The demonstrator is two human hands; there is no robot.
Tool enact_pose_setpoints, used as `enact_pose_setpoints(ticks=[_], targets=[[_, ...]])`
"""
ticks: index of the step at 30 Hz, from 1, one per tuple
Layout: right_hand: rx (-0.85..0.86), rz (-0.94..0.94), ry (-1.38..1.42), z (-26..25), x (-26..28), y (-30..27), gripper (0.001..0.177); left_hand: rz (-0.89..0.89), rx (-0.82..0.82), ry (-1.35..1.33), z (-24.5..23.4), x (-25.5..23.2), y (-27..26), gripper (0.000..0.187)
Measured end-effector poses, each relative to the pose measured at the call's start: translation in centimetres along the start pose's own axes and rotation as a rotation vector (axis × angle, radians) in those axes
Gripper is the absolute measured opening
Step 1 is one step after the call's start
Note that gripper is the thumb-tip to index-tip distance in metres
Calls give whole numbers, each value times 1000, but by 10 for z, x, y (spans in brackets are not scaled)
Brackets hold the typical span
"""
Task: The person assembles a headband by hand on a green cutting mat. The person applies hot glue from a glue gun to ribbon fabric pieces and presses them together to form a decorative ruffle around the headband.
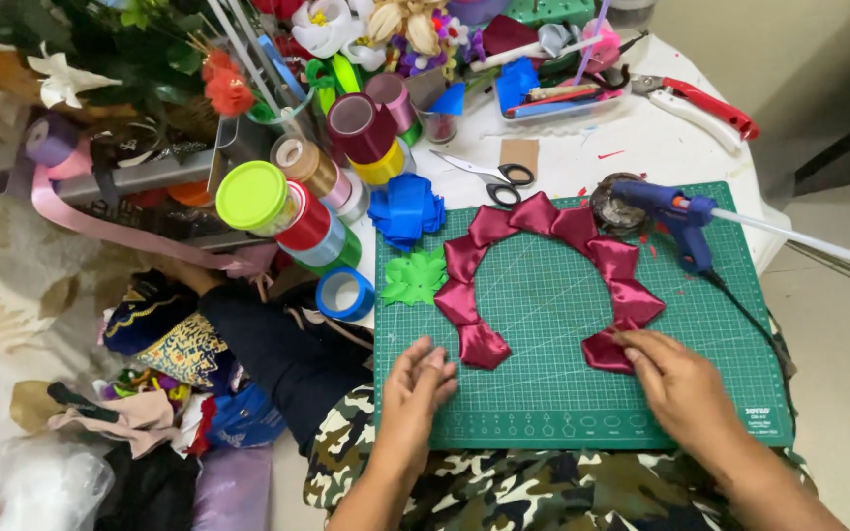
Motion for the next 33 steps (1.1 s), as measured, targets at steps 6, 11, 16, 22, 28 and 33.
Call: enact_pose_setpoints(ticks=[6, 11, 16, 22, 28, 33], targets=[[-20, 97, 155, -14, 19, -8, 46, -130, 177, 79, 10, 23, 9, 23], [73, 138, 235, 8, 39, -12, 57, -153, 110, 273, 31, 14, 18, 21], [91, -83, 110, 20, 30, 6, 48, -90, 114, 318, 33, 14, 27, 9], [12, 53, 33, -12, 4, -20, 49, -14, 34, 24, 13, 26, 28, 10], [24, 239, 150, -27, -3, -63, 42, -30, -37, -276, -2, 42, 18, 18], [-26, 39, 228, -28, 27, -63, 39, -76, 23, -272, -4, 31, 4, 26]])
Point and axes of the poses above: each hand's wrist, its own y-axis towards the middle knuckle, its own z-axis out of the palm, x = y × z, the point moved 5 cm from there along y, towards the middle knuckle, and after that the axes turned 6 degrees about x, right-handed, at the moved point
